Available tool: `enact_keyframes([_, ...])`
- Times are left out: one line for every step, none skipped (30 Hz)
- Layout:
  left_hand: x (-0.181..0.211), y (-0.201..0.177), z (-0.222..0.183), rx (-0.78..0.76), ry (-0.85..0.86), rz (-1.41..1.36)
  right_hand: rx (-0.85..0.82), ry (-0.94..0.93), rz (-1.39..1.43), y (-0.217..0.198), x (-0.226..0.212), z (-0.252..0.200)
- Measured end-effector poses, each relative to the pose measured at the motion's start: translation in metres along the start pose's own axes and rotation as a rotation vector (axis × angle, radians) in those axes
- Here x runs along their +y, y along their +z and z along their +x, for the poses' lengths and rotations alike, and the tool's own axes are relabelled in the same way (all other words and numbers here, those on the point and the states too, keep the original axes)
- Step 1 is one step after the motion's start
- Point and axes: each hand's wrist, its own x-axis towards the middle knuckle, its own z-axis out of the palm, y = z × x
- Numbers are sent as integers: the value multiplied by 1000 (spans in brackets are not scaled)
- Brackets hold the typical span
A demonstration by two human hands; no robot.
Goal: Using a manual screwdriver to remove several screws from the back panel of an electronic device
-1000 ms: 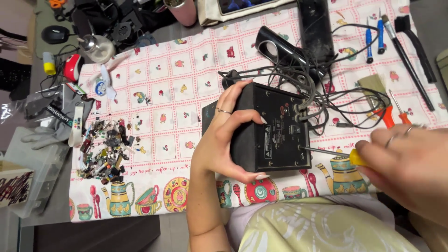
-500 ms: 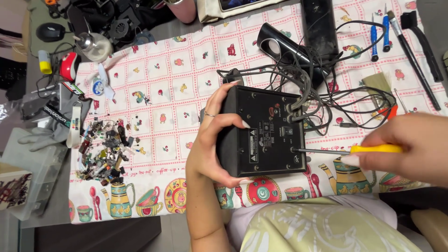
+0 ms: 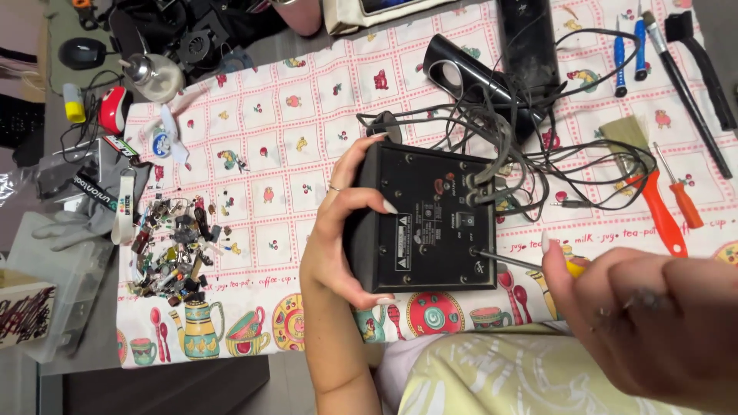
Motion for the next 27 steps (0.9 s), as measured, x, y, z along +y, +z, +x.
enact_keyframes([-3,-1,-1,6,12,-30,-68,141,80,0,-6,0])
enact_keyframes([-5,-2,-3,21,23,-52,-130,273,158,3,-9,1])
enact_keyframes([-4,-1,-4,27,21,-49,-126,267,158,16,-20,-6])
enact_keyframes([-4,-1,-5,25,21,-33,-355,524,234,29,-31,-13])
enact_keyframes([-4,-1,-5,22,21,-18,-580,785,309,43,-42,-20])
enact_keyframes([-3,0,-6,24,15,-20,-583,781,315,47,-32,-27])
enact_keyframes([-3,1,-7,25,10,-10,-620,885,582,51,-22,-34])
enact_keyframes([-4,1,-6,26,14,3,-647,988,844,56,-11,-42])
enact_keyframes([-3,0,-5,28,15,3,-648,987,841,56,-2,-36])
enact_keyframes([-3,0,-6,31,15,-8,-928,1082,911,55,7,-29])
enact_keyframes([-2,0,-6,34,15,-18,-1193,1213,978,54,16,-23])
enact_keyframes([-1,1,-6,37,10,-18,-1195,1208,980,50,20,-17])
enact_keyframes([0,1,-7,38,4,-12,-1082,1467,1202,46,24,-12])
enact_keyframes([0,1,-6,37,-1,-5,-933,1725,1419,41,28,-6])
enact_keyframes([0,2,-6,37,-4,-5,-934,1723,1422,40,39,3])
enact_keyframes([0,2,-5,35,0,5,-1124,1685,1433,38,50,13])
enact_keyframes([0,2,-5,33,3,15,-1301,1665,1441,35,60,22])
enact_keyframes([1,3,-4,30,3,12,-1302,1668,1443,43,45,8])
enact_keyframes([3,3,-4,38,-3,5,-1350,1249,1160,51,30,-6])
enact_keyframes([4,3,-3,51,-10,1,-1322,874,871,60,16,-20])
enact_keyframes([4,3,-4,53,-11,2,-1322,872,870,63,-4,-32])
enact_keyframes([3,3,-5,60,-10,-6,-1042,798,747,66,-23,-45])
enact_keyframes([3,2,-6,67,-10,-13,-760,749,627,69,-42,-57])
enact_keyframes([2,2,-6,69,-11,-12,-759,747,627,58,-31,-47])
enact_keyframes([2,2,-6,63,-5,-7,-411,527,441,48,-20,-36])
enact_keyframes([1,2,-6,55,3,-5,-64,321,246,37,-10,-26])
enact_keyframes([1,2,-6,54,3,-6,-65,321,247,40,-13,-27])
